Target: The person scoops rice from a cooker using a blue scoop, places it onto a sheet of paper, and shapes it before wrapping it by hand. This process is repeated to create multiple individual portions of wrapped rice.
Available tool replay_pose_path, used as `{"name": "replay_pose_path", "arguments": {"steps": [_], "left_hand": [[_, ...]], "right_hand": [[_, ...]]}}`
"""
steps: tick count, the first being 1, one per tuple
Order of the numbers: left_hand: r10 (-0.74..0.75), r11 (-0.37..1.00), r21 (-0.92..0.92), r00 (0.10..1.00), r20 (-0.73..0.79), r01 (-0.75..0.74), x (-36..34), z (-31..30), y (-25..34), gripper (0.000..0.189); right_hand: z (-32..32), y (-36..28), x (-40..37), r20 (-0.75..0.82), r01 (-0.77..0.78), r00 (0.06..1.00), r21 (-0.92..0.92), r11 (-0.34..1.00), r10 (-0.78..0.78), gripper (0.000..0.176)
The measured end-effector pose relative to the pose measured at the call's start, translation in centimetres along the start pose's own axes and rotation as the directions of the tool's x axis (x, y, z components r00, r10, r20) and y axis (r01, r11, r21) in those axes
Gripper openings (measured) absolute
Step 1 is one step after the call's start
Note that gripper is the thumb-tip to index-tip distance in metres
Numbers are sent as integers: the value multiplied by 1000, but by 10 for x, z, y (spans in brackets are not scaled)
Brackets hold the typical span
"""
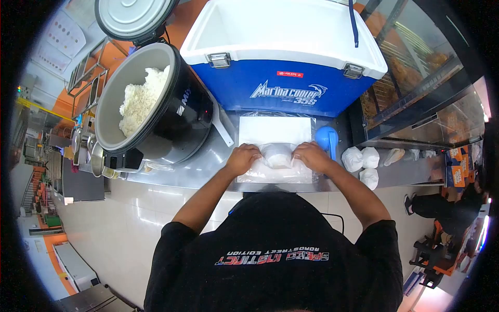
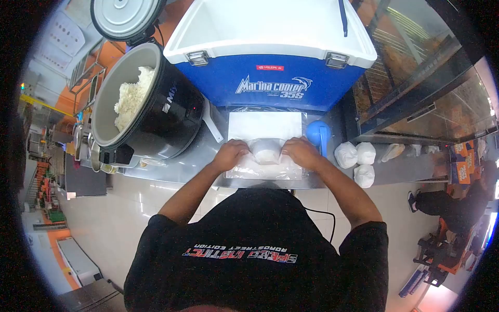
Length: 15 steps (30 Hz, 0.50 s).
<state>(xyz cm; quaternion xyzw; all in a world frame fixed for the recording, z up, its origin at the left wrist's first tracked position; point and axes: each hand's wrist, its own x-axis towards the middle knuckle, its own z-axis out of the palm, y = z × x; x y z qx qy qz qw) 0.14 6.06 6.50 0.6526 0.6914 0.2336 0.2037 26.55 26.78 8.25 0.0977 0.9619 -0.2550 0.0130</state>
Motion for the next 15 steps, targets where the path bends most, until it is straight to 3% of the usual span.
{"name": "replay_pose_path", "arguments": {"steps": [2, 4, 6, 7, 8, 9, 10, 12, 15], "left_hand": [[-48, 999, -16, 999, 21, 48, 7, 8, -7, 22], [-211, 969, 134, 977, 29, 206, 14, 13, -5, 32], [-278, 952, 145, 960, 36, 271, 21, 18, 1, 29], [-343, 930, 156, 938, 40, 333, 24, 19, 6, 29], [-340, 931, 156, 940, 43, 330, 25, 19, 10, 29], [-348, 925, 149, 937, -34, 349, 25, 17, 17, 30], [-354, 919, 141, 928, -113, 368, 25, 15, 23, 34], [-354, 915, 162, 928, -115, 369, 29, 10, 32, 36], [-396, 884, 248, 917, -51, 396, 38, 8, 40, 41]], "right_hand": [[1, -2, 10, 0, -72, 997, 18, 997, 72, 17], [7, -3, 18, 3, -143, 990, 38, 989, 143, 17], [15, -4, 24, 44, -379, 925, 134, 916, 377, 19], [19, -5, 25, 44, -382, 924, 135, 914, 380, 19], [24, -6, 25, -59, -373, 920, 162, 914, 386, 24], [27, -7, 25, -161, -362, 906, 186, 914, 392, 29], [28, -6, 25, -162, -365, 904, 185, 913, 395, 29], [27, -6, 25, -322, -205, 917, 127, 970, 236, 35], [18, -10, 26, -227, -232, 947, 7, 973, 227, 34]]}}
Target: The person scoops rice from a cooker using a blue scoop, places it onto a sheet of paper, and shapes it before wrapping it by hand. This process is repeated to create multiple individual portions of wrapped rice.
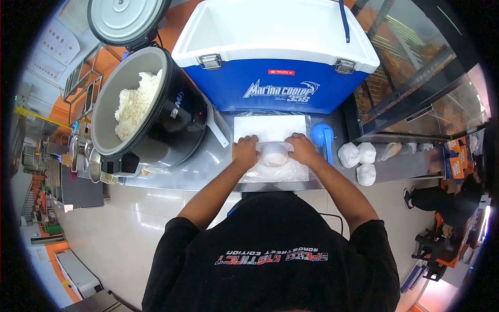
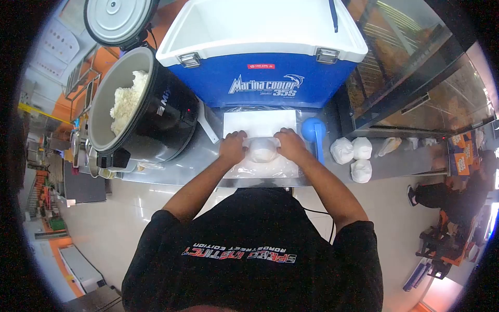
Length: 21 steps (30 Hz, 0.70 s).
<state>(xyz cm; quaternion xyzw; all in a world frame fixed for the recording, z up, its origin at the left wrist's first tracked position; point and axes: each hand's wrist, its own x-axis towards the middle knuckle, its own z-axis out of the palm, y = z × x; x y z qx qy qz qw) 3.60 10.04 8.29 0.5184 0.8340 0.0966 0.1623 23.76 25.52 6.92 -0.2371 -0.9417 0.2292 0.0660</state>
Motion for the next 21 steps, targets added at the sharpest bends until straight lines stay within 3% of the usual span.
{"name": "replay_pose_path", "arguments": {"steps": [1, 3, 7, 9, 10, 12, 13, 15, 16, 19, 21], "left_hand": [[-27, 997, 69, 997, 70, 23, 3, -1, 3, 42], [-72, 994, 86, 990, 121, 62, 11, 1, 6, 41], [-95, 989, 129, 976, 196, 70, 22, 10, 1, 34], [-111, 986, 147, 962, 248, 76, 26, 8, 3, 35], [-129, 983, 168, 945, 302, 80, 26, 6, 5, 38], [-129, 982, 169, 953, 275, 84, 23, 5, 7, 36], [-128, 981, 171, 961, 246, 87, 21, 5, 9, 34], [-131, 978, 190, 957, 260, 82, 19, 1, 12, 34], [-136, 974, 212, 952, 273, 78, 18, -3, 15, 34], [-103, 976, 208, 978, 181, 65, 16, 6, 9, 25], [-102, 973, 224, 977, 185, 59, 16, 9, 10, 26]], "right_hand": [[-3, -3, 3, 0, -2, 1000, 1, 1000, 2, 34], [-7, -5, 10, 191, -181, 967, 32, 983, 171, 28], [4, 1, 12, 258, -137, 956, -22, 990, 138, 20], [11, -1, 3, 81, -69, 995, 103, 992, 60, 11], [15, -4, -4, 84, -70, 995, 103, 992, 61, 11], [23, -11, -18, -102, -15, 995, 14, 1000, 16, 10], [25, -12, -25, -98, -15, 995, 13, 1000, 16, 10], [27, -13, -33, -220, 156, 960, -87, 984, -171, 11], [26, -13, -34, -218, 158, 960, -86, 984, -174, 11], [24, -16, -35, -235, 96, 969, 83, 992, -74, 18], [26, -17, -33, -128, -155, 967, 388, 908, 220, 17]]}}
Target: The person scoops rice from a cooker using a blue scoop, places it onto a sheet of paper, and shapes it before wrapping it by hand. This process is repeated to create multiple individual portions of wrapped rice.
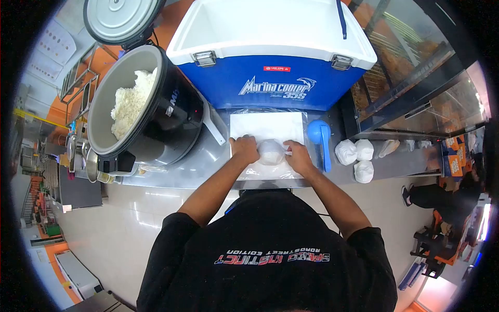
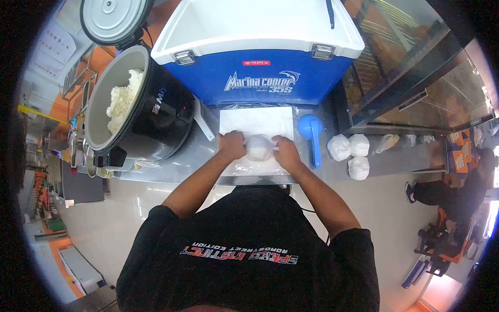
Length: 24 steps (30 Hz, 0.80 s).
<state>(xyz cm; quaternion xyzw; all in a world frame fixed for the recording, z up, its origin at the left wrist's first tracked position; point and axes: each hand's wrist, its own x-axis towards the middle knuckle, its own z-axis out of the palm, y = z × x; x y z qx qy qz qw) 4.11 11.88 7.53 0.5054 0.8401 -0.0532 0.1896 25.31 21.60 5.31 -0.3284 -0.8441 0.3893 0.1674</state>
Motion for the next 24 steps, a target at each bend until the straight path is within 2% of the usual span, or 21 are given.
{"name": "replay_pose_path", "arguments": {"steps": [4, 6, 10, 12, 13, 15, 19, 21, 23, 24], "left_hand": [[-5, 1000, 7, 999, 43, 5, 0, -8, 3, 27], [-8, 1000, -8, 998, 58, 9, 0, -10, 3, 28], [-16, 997, -75, 999, 33, 18, -4, -7, 2, 26], [-1, 996, -92, 1000, 1, 2, -9, -5, 1, 27], [16, 994, -107, 999, -32, -19, -9, -5, 1, 28], [12, 993, -113, 999, -36, -16, -10, -5, 2, 27], [25, 987, -161, 1000, -10, -26, -7, -3, -5, 28], [47, 980, -195, 999, -2, -46, 0, -4, -10, 29], [69, 971, -230, 998, 12, -64, 7, -4, -15, 30], [95, 969, -236, 993, 68, -76, 13, -6, -17, 30]], "right_hand": [[7, 4, -2, 13, 50, 999, -80, 996, -49, 18], [13, 7, -9, 1, 101, 995, -214, 972, -103, 14], [10, 20, -18, 29, 139, 990, -256, 957, -136, 20], [-1, 23, -26, 120, 470, 879, -371, 801, -461, 30], [-4, 20, -30, 120, 471, 879, -372, 800, -462, 30], [-10, 13, -40, 239, 449, 894, -445, 775, -380, 45], [-12, -11, -54, 252, 385, 921, -472, 793, -297, 58], [-12, -18, -54, 304, 305, 939, -513, 803, -162, 67], [-10, -21, -56, 294, 293, 943, -526, 798, -153, 66], [-9, -22, -57, 287, 283, 947, -539, 793, -143, 66]]}}
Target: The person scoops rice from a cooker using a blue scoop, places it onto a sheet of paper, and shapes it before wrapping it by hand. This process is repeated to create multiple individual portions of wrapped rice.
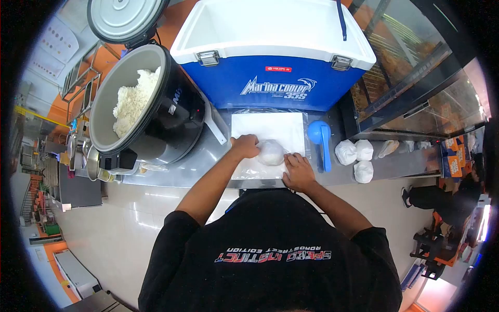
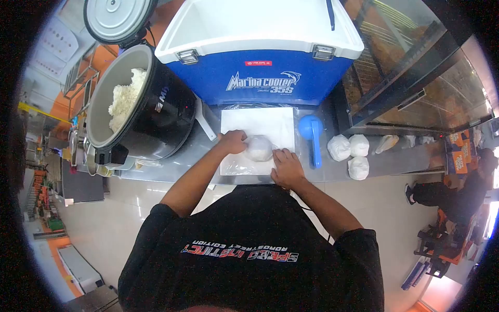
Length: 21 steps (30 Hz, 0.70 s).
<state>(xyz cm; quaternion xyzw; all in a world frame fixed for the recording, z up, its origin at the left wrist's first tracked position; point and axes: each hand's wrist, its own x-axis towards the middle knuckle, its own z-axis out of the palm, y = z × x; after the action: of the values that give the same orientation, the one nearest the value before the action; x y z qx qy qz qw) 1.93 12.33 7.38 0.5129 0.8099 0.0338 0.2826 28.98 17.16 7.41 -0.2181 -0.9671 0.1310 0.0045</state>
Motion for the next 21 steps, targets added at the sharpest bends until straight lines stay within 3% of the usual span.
{"name": "replay_pose_path", "arguments": {"steps": [2, 4, 5, 7, 11, 14, 18, 20, 21], "left_hand": [[9, 1000, -7, 998, 58, -9, 8, -3, -4, 31], [160, 987, -42, 984, 77, -158, 22, 12, -18, 25], [159, 987, -41, 984, 77, -156, 23, 18, -21, 25], [244, 957, -122, 957, -157, -264, 10, 25, -18, 20], [160, 954, -233, 976, -145, -191, -22, 21, -7, 14], [337, 917, -49, 838, -430, -395, -35, 45, -15, 15], [450, 876, 80, 746, -492, -476, -44, 54, -23, 14], [604, 793, 213, 694, -392, -571, -52, 51, -30, 17], [600, 796, 208, 696, -394, -568, -56, 48, -30, 17]], "right_hand": [[1, -2, 0, -4, -5, 1000, -4, 1000, 5, 66], [1, -3, 0, -7, -13, 1000, -6, 1000, 13, 65], [3, -3, 0, -33, -13, 999, -2, 1000, 13, 64], [4, -2, -1, -56, -15, 998, 6, 1000, 16, 63], [10, -3, -2, -86, -42, 995, 26, 999, 44, 58], [16, -2, -3, -134, -55, 989, 42, 998, 60, 56], [25, -3, -5, -220, -53, 974, 53, 997, 63, 54], [27, -2, -5, -226, -53, 972, 57, 997, 64, 54], [27, -3, -5, -235, -51, 970, 63, 997, 65, 54]]}}
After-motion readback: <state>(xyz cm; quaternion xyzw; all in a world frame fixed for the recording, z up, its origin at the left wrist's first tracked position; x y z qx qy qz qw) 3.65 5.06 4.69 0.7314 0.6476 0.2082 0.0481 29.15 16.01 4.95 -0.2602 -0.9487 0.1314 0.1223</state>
